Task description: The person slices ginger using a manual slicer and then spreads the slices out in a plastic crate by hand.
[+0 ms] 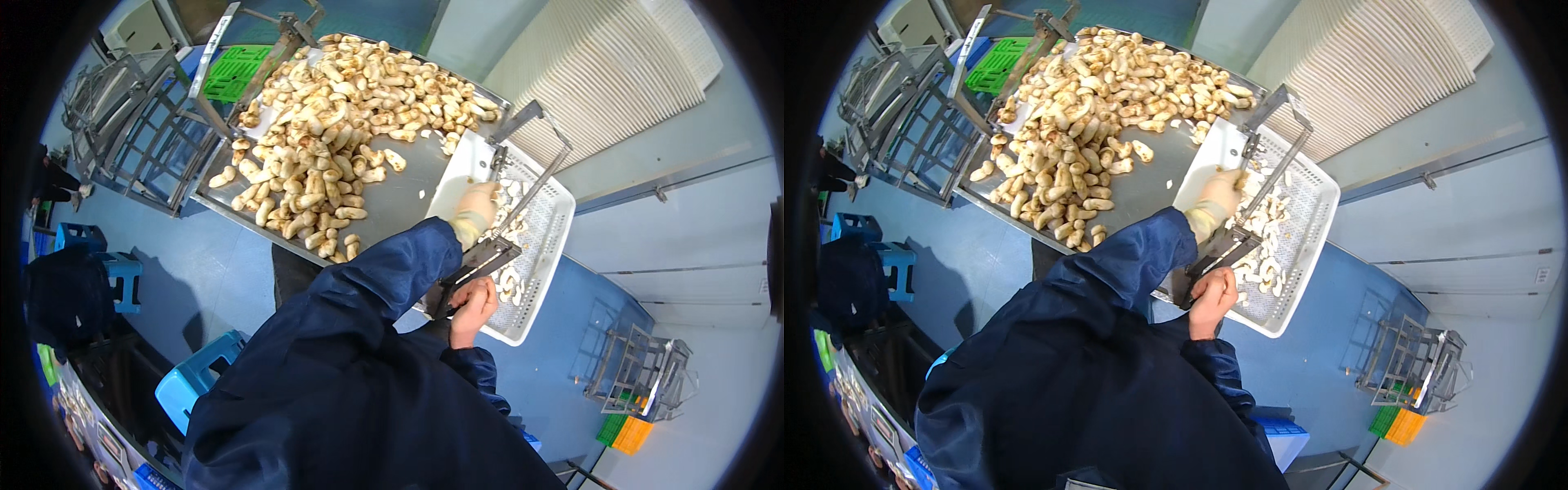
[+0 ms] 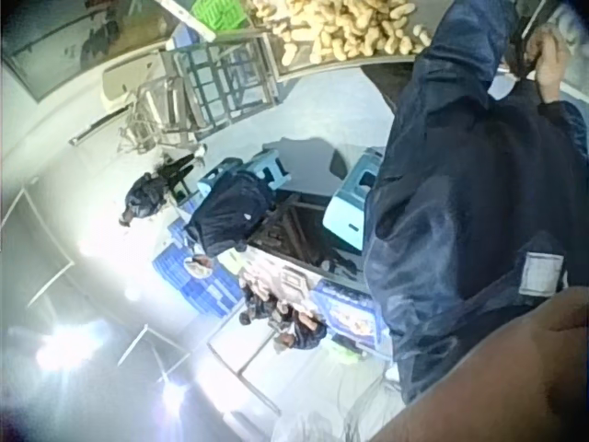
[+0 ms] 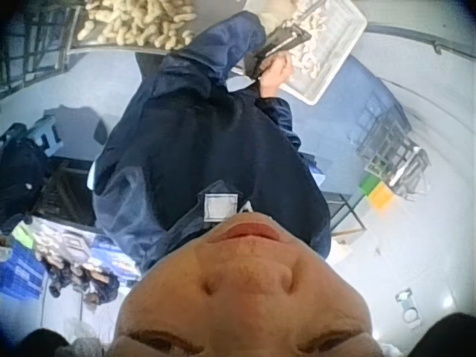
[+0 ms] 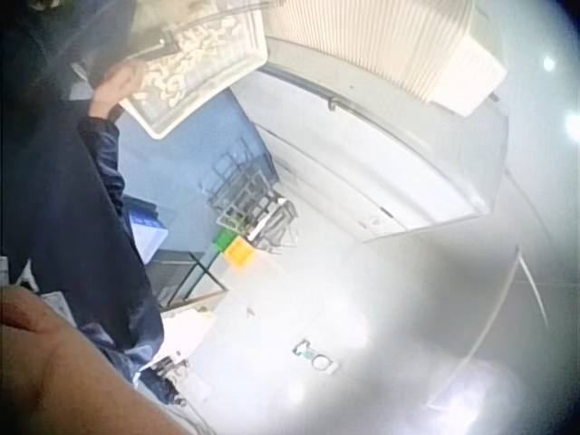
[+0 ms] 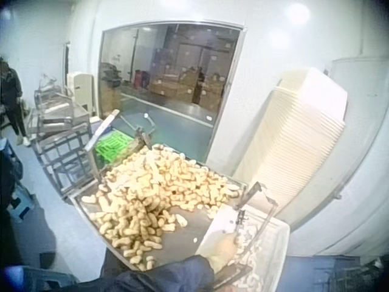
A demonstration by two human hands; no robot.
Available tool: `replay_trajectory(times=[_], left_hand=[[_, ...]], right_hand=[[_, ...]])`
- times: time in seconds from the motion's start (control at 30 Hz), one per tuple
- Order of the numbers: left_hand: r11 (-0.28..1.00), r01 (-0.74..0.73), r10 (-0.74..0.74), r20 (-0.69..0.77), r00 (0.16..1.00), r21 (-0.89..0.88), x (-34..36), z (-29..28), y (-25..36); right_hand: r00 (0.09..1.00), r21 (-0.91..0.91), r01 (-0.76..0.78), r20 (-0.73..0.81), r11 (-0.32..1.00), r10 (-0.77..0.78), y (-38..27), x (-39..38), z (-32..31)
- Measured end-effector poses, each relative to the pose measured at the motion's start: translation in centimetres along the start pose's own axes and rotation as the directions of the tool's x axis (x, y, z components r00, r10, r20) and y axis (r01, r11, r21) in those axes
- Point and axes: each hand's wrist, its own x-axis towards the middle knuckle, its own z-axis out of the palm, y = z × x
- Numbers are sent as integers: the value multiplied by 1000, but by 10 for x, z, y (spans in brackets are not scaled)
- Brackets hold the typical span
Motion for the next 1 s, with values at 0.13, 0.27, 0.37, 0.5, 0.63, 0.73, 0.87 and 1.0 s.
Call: replay_trajectory(times=[0.13,0.27,0.37,0.5,0.63,0.73,0.87,1.0], left_hand=[[975,-192,171,176,970,113,0,-48,15],[396,-220,307,97,947,891,19,-113,-57],[221,-234,103,216,971,947,29,-143,-86],[697,-245,-27,367,930,674,37,-146,-46],[814,-329,92,453,887,479,23,-89,-39],[693,-428,116,497,860,580,17,-50,-42],[813,-356,183,378,908,461,10,-34,-20],[983,-75,63,74,995,169,-6,-47,-32]], right_hand=[[999,-49,36,18,998,-35,0,2,-3],[999,8,-3,39,1000,2,-2,0,2],[1000,23,-17,-3,1000,17,0,-2,2],[1000,50,-3,3,999,3,0,2,0],[1000,70,-19,2,997,19,0,0,1],[1000,49,-1,15,999,0,0,0,3],[1000,39,19,2,999,-19,4,2,-2],[1000,44,17,10,999,-17,3,1,-1]])
